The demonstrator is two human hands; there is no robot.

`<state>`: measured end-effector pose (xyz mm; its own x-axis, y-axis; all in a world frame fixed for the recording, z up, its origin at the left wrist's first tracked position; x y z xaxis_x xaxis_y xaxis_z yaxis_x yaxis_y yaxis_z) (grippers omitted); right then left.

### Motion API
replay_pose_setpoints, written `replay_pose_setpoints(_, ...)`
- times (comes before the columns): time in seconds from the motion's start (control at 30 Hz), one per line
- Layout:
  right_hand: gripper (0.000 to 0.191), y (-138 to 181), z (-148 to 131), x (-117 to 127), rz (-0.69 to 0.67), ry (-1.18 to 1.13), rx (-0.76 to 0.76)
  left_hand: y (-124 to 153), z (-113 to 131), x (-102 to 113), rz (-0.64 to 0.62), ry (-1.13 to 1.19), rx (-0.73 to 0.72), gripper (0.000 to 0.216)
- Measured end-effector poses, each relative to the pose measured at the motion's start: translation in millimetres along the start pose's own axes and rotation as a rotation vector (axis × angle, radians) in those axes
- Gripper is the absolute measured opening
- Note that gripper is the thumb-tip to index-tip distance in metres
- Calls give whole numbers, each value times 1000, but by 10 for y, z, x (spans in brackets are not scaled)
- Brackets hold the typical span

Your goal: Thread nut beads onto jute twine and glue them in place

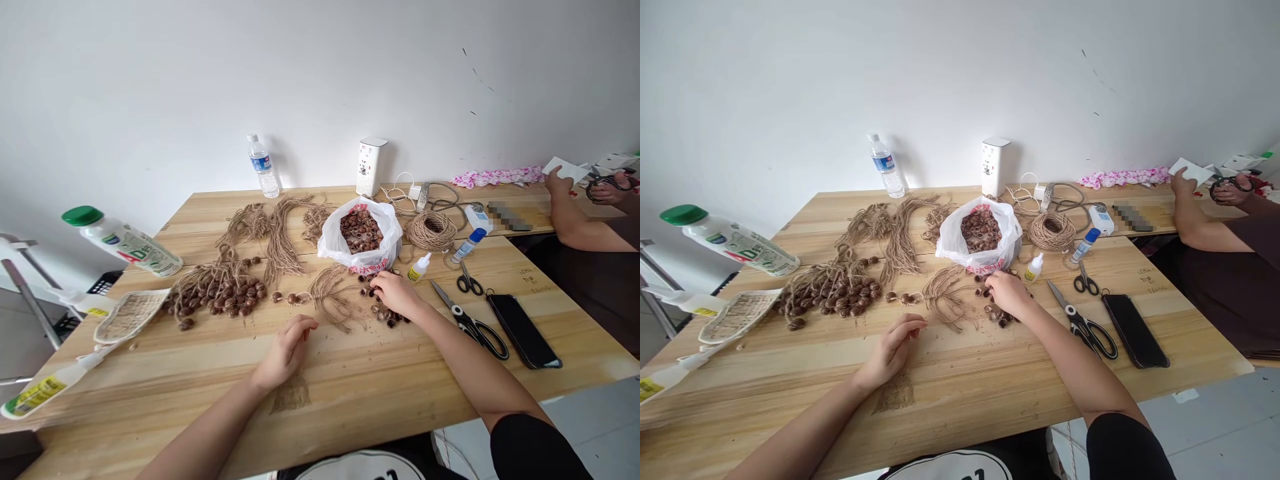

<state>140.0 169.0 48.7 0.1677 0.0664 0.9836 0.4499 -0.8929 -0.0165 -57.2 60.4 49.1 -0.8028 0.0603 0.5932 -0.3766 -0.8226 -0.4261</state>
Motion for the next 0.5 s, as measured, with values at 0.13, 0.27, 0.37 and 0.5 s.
replay_pose_setpoints(0.13, 15, -15, 68, 46, 38, -94, -27, -24, 46, -5, -1, 70, -43, 34)
replay_pose_setpoints(0.27, 21, -25, 93, 96, 97, -190, -29, -32, 5, -24, -8, 75, 9, 30)
replay_pose_setpoints(0.37, 25, -28, 111, 125, 127, -264, -25, -21, -53, -59, -29, 90, 60, 27)
replay_pose_setpoints(0.5, 26, -20, 153, 188, 171, -333, -38, -4, -134, -85, -38, 135, 113, 25)
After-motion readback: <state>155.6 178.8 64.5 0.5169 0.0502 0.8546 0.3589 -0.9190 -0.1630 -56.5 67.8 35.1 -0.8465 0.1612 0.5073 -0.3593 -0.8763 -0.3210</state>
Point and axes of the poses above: each hand's wrist, its own y-axis away from the middle knuckle, its own x-axis out of the back of the hand, z = x × y, the point moved 10 cm from there along -y, towards the middle knuckle, and after that the axes turned 1 degree about -y, right-handed, at the moved point
